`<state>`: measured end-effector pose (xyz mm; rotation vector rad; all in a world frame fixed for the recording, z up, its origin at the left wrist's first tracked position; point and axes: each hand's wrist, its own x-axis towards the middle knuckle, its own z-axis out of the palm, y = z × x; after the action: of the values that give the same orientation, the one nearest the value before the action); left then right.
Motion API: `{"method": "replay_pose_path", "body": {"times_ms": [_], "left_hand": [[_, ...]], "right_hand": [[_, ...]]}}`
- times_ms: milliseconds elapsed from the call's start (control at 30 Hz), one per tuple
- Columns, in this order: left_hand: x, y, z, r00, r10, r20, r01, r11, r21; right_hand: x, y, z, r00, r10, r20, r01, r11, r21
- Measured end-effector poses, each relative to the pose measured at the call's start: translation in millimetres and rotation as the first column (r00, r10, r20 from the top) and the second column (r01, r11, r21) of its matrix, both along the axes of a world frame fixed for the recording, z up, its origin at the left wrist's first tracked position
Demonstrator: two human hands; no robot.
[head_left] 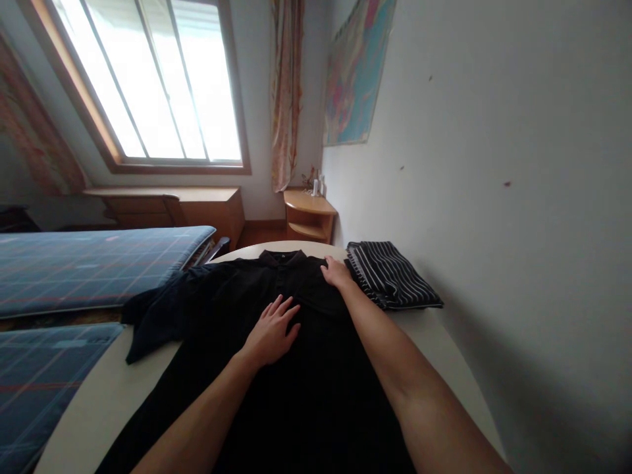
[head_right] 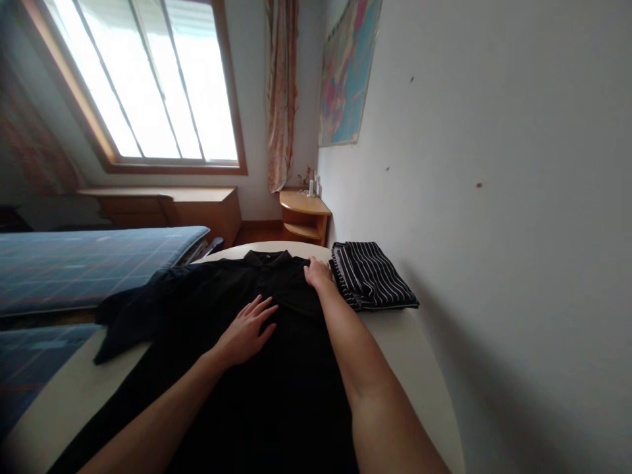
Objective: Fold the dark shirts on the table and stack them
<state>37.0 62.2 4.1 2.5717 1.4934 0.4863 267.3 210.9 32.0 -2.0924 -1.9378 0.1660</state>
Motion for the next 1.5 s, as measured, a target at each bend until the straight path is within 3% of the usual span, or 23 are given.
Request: {"method": "replay_pose_path", "body": {"times_ms": [400, 667, 1067, 1233, 1400, 1500], "left_hand": [[3, -2, 4.4, 1.000, 0.000, 0.023, 0.000, 1.000, -0.008], [1, -1, 3.6, 1.000, -0.008, 0.024, 0.008, 1.000, -0.026], [1, -1, 1.5, 1.000, -0.013, 0.023, 0.013, 1.000, -0.025], [1, -1, 2.8, 1.000, -0.016, 0.002, 0.016, 0.999, -0.032], [2, -2, 4.8, 1.000, -0.014, -0.011, 0.013, 0.999, -0.041], [2, -1, 3.3, 1.000, -0.012, -0.008, 0.012, 0.999, -0.043]], "right_hand": [[-4, 27, 3.5, 0.998, 0.025, 0.052, -0.022, 0.998, -0.051], [3, 41, 17.0, 0.995, -0.090, 0.035, 0.093, 0.992, -0.090], [8, 48, 8.2, 0.989, -0.140, -0.040, 0.136, 0.987, -0.084], [5, 39, 9.3, 0.991, -0.131, -0.040, 0.131, 0.991, -0.001], [-18, 14, 6.7, 0.996, -0.092, 0.003, 0.091, 0.986, 0.137], [-32, -6, 1.5, 0.999, -0.052, 0.003, 0.052, 0.996, 0.070]]}}
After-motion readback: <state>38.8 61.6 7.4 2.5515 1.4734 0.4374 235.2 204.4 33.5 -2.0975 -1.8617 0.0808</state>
